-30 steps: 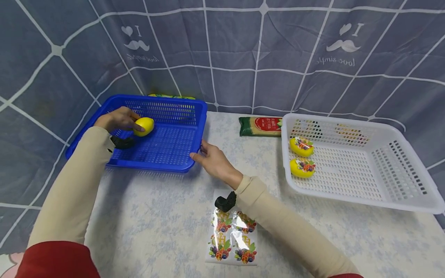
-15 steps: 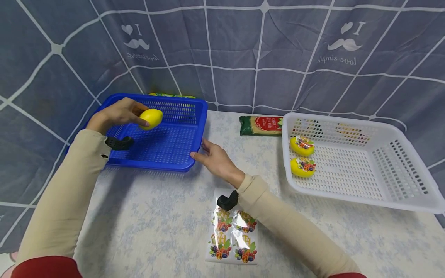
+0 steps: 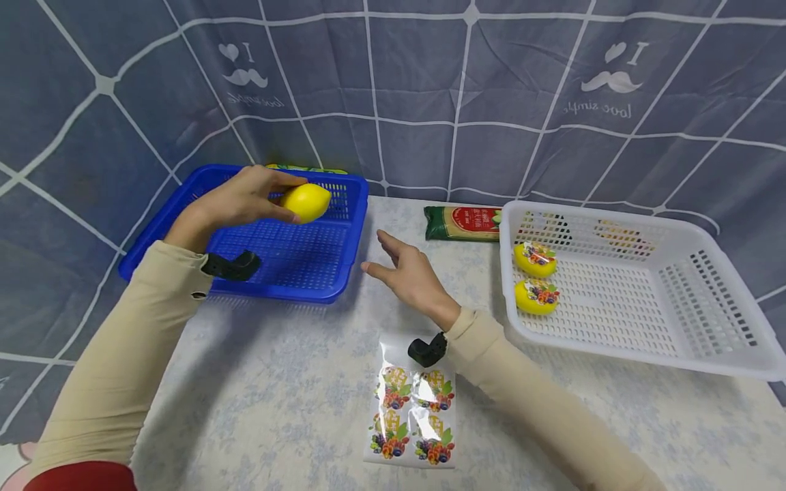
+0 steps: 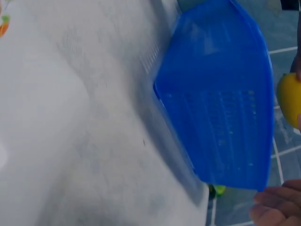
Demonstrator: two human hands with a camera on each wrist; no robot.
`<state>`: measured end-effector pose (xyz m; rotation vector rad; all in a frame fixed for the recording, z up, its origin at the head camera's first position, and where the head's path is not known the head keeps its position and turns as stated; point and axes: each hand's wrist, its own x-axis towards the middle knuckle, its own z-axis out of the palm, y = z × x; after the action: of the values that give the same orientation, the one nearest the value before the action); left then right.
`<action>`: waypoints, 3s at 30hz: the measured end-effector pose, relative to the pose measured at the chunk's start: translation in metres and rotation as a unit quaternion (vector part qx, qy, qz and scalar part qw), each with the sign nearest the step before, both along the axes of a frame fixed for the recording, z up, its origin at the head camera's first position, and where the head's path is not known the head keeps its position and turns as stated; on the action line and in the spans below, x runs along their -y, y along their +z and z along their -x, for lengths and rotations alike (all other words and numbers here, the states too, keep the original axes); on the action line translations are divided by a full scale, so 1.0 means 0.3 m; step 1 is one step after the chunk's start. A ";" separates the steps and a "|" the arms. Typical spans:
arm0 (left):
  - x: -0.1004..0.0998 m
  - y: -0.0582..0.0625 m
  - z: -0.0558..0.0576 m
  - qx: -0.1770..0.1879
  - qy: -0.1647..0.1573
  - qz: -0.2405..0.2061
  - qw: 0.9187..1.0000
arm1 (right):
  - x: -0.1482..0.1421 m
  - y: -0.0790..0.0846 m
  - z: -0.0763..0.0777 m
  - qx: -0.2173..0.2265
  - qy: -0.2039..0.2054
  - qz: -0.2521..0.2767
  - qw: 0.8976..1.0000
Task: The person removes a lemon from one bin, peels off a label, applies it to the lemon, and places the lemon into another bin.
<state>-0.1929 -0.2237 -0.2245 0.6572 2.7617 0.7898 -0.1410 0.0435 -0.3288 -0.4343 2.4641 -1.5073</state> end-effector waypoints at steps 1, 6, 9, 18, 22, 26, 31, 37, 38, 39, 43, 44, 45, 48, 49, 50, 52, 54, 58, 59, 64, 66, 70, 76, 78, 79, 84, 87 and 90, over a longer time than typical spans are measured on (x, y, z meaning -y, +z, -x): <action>-0.016 0.004 -0.008 0.002 -0.009 -0.004 1.000 | -0.009 0.004 0.001 -0.006 0.001 0.002 1.000; -0.097 0.005 -0.050 0.015 -0.062 0.003 0.998 | -0.049 0.031 0.001 -0.024 0.013 0.018 0.999; -0.142 -0.007 -0.071 0.031 -0.093 -0.001 0.995 | -0.065 0.043 0.001 -0.033 0.025 0.027 0.999; -0.240 -0.025 -0.110 0.067 -0.148 -0.018 0.987 | -0.087 0.045 0.001 -0.036 0.075 0.089 0.993; -0.259 -0.035 -0.112 0.085 -0.156 -0.033 0.984 | -0.085 0.041 0.003 -0.030 0.090 0.121 0.988; -0.271 -0.045 -0.112 0.093 -0.150 -0.038 0.984 | -0.095 0.036 0.000 -0.025 0.080 0.126 0.989; -0.292 -0.059 -0.120 0.076 -0.133 -0.040 0.987 | -0.123 0.037 -0.007 -0.023 0.049 0.138 0.989; -0.342 -0.088 -0.154 0.007 -0.085 -0.089 0.992 | -0.177 0.035 -0.012 -0.034 0.001 0.160 0.986; -0.355 -0.097 -0.161 -0.002 -0.073 -0.096 0.993 | -0.185 0.033 -0.013 -0.035 -0.006 0.161 0.986; -0.368 -0.105 -0.168 -0.010 -0.062 -0.101 0.993 | -0.192 0.030 -0.014 -0.036 -0.012 0.160 0.986; -0.421 -0.143 -0.185 -0.029 -0.027 -0.112 0.993 | -0.218 0.015 -0.021 -0.040 -0.036 0.154 0.987; -0.431 -0.150 -0.189 -0.031 -0.020 -0.112 0.993 | -0.223 0.012 -0.024 -0.036 -0.040 0.153 0.987; -0.439 -0.159 -0.192 -0.034 -0.015 -0.113 0.993 | -0.227 0.009 -0.028 -0.030 -0.044 0.150 0.987; -0.453 -0.184 -0.203 -0.038 -0.002 -0.109 0.993 | -0.233 0.003 -0.040 -0.008 -0.045 0.140 0.989; -0.457 -0.193 -0.208 -0.036 0.002 -0.109 0.993 | -0.234 0.001 -0.045 0.001 -0.045 0.134 0.990; -0.461 -0.201 -0.212 -0.034 0.005 -0.108 0.994 | -0.235 -0.001 -0.049 0.006 -0.044 0.125 0.991; -0.470 -0.219 -0.217 -0.029 0.007 -0.108 0.994 | -0.236 -0.008 -0.057 0.011 -0.046 0.109 0.993; -0.481 -0.238 -0.219 -0.023 0.007 -0.108 0.994 | -0.237 -0.019 -0.065 0.007 -0.050 0.091 0.995; -0.502 -0.287 -0.219 -0.026 0.004 -0.097 0.995 | -0.236 -0.051 -0.076 0.000 -0.057 0.048 0.997; -0.506 -0.301 -0.219 -0.030 0.003 -0.093 0.995 | -0.236 -0.060 -0.078 -0.003 -0.057 0.036 0.998; -0.536 -0.364 -0.213 -0.031 -0.002 -0.089 0.996 | -0.244 -0.107 -0.083 -0.014 -0.068 -0.009 0.998; -0.548 -0.382 -0.208 -0.025 -0.002 -0.090 0.996 | -0.249 -0.124 -0.082 -0.012 -0.073 -0.020 0.997; -0.564 -0.408 -0.199 -0.009 -0.002 -0.084 0.996 | -0.258 -0.148 -0.079 0.001 -0.078 -0.039 0.996; -0.576 -0.437 -0.183 0.007 -0.007 -0.059 0.998 | -0.265 -0.176 -0.074 0.007 -0.077 -0.066 0.995; -0.577 -0.442 -0.181 0.011 -0.008 -0.053 0.999 | -0.268 -0.185 -0.072 0.009 -0.074 -0.068 0.995; -0.577 -0.443 -0.180 0.011 -0.009 -0.052 0.999 | -0.268 -0.187 -0.071 0.015 -0.074 -0.063 0.995; -0.581 -0.444 -0.176 0.014 -0.012 -0.054 0.998 | -0.286 -0.190 -0.087 0.042 -0.065 -0.043 0.996; -0.578 -0.441 -0.170 0.014 -0.014 -0.045 0.999 | -0.308 -0.185 -0.129 0.043 -0.064 -0.065 0.995; -0.576 -0.437 -0.169 0.015 -0.012 -0.038 0.999 | -0.341 -0.182 -0.195 0.024 -0.069 -0.095 0.993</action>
<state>-0.1422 -0.0510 -0.3557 0.6860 2.7034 0.8949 -0.0827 0.1457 -0.3834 -0.1960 2.6148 -1.2971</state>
